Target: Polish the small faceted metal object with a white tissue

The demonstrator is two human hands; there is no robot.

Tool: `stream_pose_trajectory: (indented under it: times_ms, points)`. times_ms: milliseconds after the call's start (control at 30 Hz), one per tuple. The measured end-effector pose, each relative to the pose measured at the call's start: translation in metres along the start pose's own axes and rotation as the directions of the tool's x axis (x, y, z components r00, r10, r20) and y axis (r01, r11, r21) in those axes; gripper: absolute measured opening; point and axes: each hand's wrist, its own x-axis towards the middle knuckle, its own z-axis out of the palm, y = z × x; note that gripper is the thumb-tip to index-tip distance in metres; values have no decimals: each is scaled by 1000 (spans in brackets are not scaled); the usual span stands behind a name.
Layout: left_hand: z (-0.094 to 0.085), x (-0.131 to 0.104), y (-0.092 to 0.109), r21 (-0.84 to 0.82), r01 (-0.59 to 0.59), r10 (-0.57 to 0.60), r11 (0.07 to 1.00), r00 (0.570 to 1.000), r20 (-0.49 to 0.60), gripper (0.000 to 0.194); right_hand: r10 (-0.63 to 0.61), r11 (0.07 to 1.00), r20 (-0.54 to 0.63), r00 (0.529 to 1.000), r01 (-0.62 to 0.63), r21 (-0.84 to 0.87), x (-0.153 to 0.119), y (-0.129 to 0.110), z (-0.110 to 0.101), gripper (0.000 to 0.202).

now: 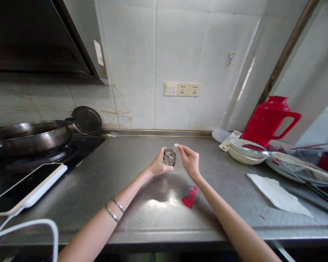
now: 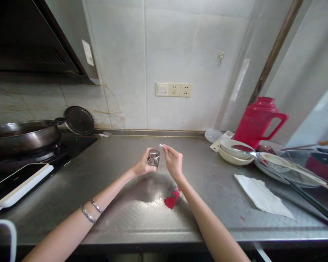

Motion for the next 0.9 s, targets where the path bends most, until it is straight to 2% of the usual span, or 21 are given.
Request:
stream_pose_trajectory:
  times_ms: [167,300,500,633,733,800,900]
  points:
    - [3,-1,2,-10,0,0,1000,1000,5,64,-50,997,191,980,36,73,-4,-6,-1,25]
    - [4,0,-8,12,2,-2,1000,1000,5,61,-160,987,201,966,152,57,-9,-8,0,24]
    - [4,4,-21,164,-54,70,985,993,-98,59,-347,938,205,915,344,54,-11,-11,0,24]
    - [4,5,-21,125,-36,47,991,995,-85,59,-392,920,238,889,382,90,-13,-17,0,23]
    - [4,6,-18,75,35,-28,997,995,-95,58,-263,964,223,939,244,107,-11,-20,-3,24]
    - [4,4,-15,65,42,-37,997,996,-76,58,-98,990,145,985,82,112,-6,-20,-5,30]
    - [5,0,-8,20,16,-16,1000,1000,-7,58,83,989,8,997,-83,124,4,-15,-8,37]
